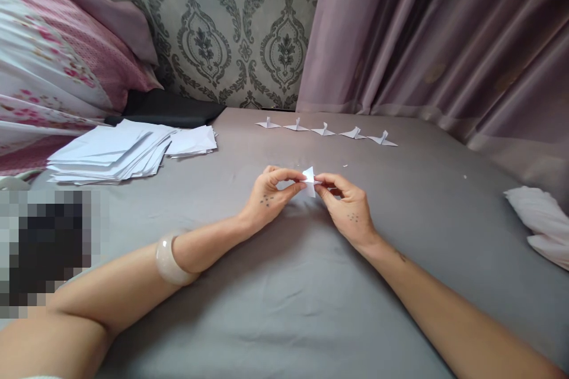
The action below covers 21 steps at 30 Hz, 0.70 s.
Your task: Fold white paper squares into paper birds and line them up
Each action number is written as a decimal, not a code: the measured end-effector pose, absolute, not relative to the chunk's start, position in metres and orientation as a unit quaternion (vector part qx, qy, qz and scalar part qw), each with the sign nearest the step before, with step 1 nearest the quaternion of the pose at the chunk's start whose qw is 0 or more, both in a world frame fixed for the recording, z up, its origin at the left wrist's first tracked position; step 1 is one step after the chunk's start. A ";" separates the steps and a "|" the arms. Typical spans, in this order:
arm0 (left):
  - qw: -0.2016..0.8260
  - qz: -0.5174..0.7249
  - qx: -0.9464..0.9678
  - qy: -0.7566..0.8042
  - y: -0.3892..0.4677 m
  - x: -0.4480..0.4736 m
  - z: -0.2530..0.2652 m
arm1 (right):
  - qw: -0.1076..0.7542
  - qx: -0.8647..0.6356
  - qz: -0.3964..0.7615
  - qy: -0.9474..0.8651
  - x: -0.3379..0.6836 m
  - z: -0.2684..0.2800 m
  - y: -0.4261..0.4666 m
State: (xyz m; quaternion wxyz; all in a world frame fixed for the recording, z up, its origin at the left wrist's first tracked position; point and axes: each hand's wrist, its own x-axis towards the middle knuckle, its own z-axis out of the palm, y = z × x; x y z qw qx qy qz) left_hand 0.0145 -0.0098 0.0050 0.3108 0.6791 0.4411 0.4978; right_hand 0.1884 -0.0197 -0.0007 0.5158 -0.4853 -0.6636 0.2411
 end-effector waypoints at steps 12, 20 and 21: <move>0.201 0.445 0.774 0.404 -0.009 0.011 0.007 | 0.487 -0.437 0.230 -0.720 0.191 0.005 -0.019; 0.522 0.434 0.648 0.346 -0.006 0.011 0.010 | 0.433 -0.430 0.379 -0.696 0.192 0.012 -0.021; 0.561 0.430 0.617 0.345 -0.006 0.011 0.010 | 0.436 -0.431 0.400 -0.681 0.192 0.013 -0.022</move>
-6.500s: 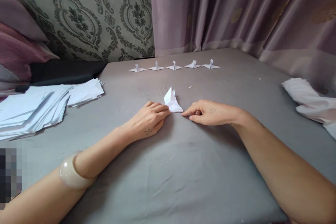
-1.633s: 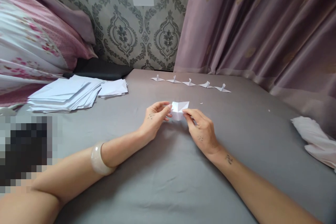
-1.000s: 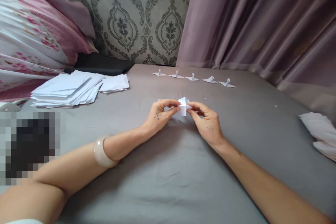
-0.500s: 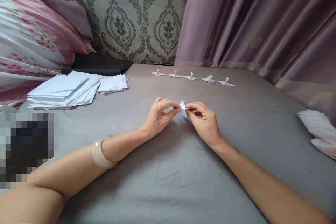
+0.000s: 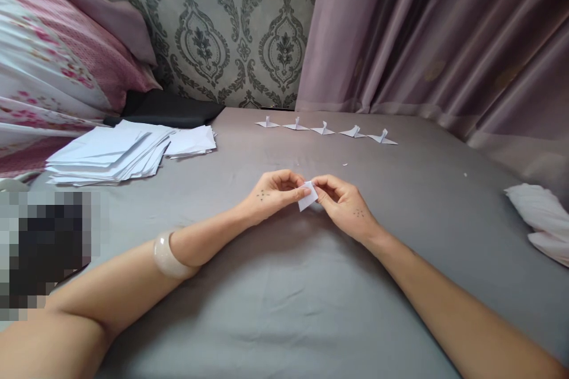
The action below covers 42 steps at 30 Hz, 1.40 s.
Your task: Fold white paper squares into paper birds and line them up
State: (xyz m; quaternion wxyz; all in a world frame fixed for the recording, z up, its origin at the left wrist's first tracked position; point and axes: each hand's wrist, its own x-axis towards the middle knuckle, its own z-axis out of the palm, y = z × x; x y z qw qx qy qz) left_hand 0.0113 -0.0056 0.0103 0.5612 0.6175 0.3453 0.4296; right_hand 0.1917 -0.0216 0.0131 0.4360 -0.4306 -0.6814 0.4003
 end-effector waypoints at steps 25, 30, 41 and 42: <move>0.632 0.431 0.543 0.347 -0.005 0.012 0.007 | 0.458 -0.440 0.486 -0.600 0.191 0.011 -0.021; 0.569 0.496 0.567 0.331 -0.005 0.015 0.003 | 0.478 -0.427 0.441 -0.628 0.188 0.009 -0.021; 0.482 0.487 0.628 0.369 -0.010 0.017 0.011 | 0.476 -0.464 0.338 -0.666 0.188 0.013 -0.025; 0.473 0.484 0.635 0.373 -0.011 0.016 0.013 | 0.476 -0.466 0.329 -0.669 0.188 0.014 -0.025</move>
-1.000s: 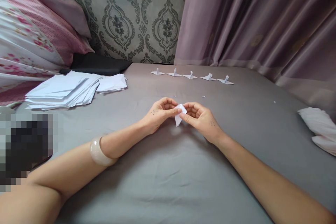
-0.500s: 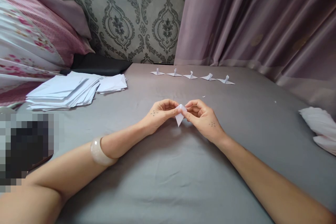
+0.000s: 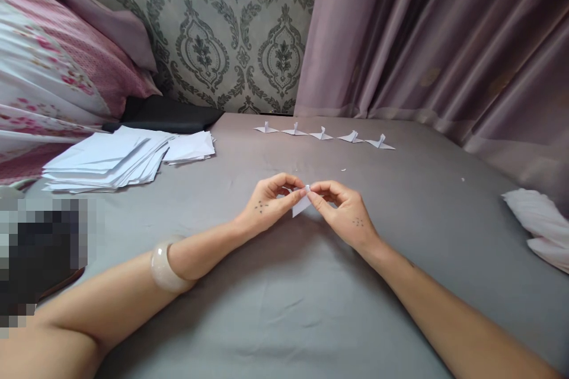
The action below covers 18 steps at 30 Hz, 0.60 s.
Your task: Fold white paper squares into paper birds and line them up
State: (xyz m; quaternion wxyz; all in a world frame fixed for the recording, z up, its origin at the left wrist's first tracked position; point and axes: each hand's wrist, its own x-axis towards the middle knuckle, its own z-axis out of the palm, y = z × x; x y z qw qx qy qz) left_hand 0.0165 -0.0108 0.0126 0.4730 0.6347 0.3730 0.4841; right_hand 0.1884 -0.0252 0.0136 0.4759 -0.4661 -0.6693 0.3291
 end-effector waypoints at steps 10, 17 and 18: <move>0.375 0.485 0.705 0.357 -0.015 0.016 0.018 | 0.496 -0.478 0.277 -0.670 0.185 0.016 -0.028; 0.325 0.496 0.715 0.370 -0.020 0.018 0.016 | 0.504 -0.454 0.199 -0.707 0.181 0.018 -0.032; 0.318 0.495 0.718 0.371 -0.020 0.018 0.016 | 0.505 -0.450 0.191 -0.712 0.181 0.018 -0.033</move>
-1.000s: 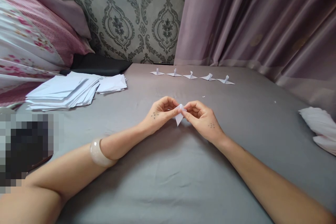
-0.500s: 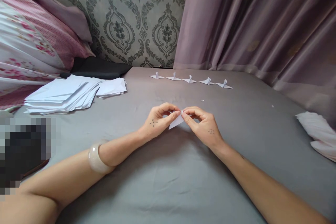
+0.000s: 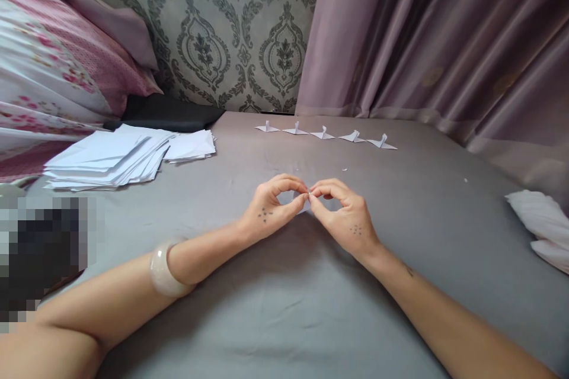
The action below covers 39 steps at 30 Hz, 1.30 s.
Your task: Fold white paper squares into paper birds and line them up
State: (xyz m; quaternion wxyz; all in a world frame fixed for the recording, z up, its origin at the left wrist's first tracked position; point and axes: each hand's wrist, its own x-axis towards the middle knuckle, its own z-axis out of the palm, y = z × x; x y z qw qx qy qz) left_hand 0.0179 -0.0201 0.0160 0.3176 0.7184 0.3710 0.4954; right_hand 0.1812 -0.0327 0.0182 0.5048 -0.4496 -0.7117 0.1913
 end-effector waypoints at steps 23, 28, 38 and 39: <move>0.204 0.463 0.790 0.347 -0.019 0.017 0.016 | 0.480 -0.431 0.178 -0.743 0.183 0.025 -0.034; 0.191 0.466 0.795 0.337 -0.019 0.017 0.016 | 0.486 -0.414 0.157 -0.753 0.183 0.025 -0.035; 0.216 0.449 0.795 0.345 -0.016 0.015 0.017 | 0.466 -0.414 0.166 -0.764 0.186 0.025 -0.034; 0.213 0.450 0.797 0.342 -0.016 0.015 0.016 | 0.463 -0.416 0.169 -0.764 0.186 0.025 -0.034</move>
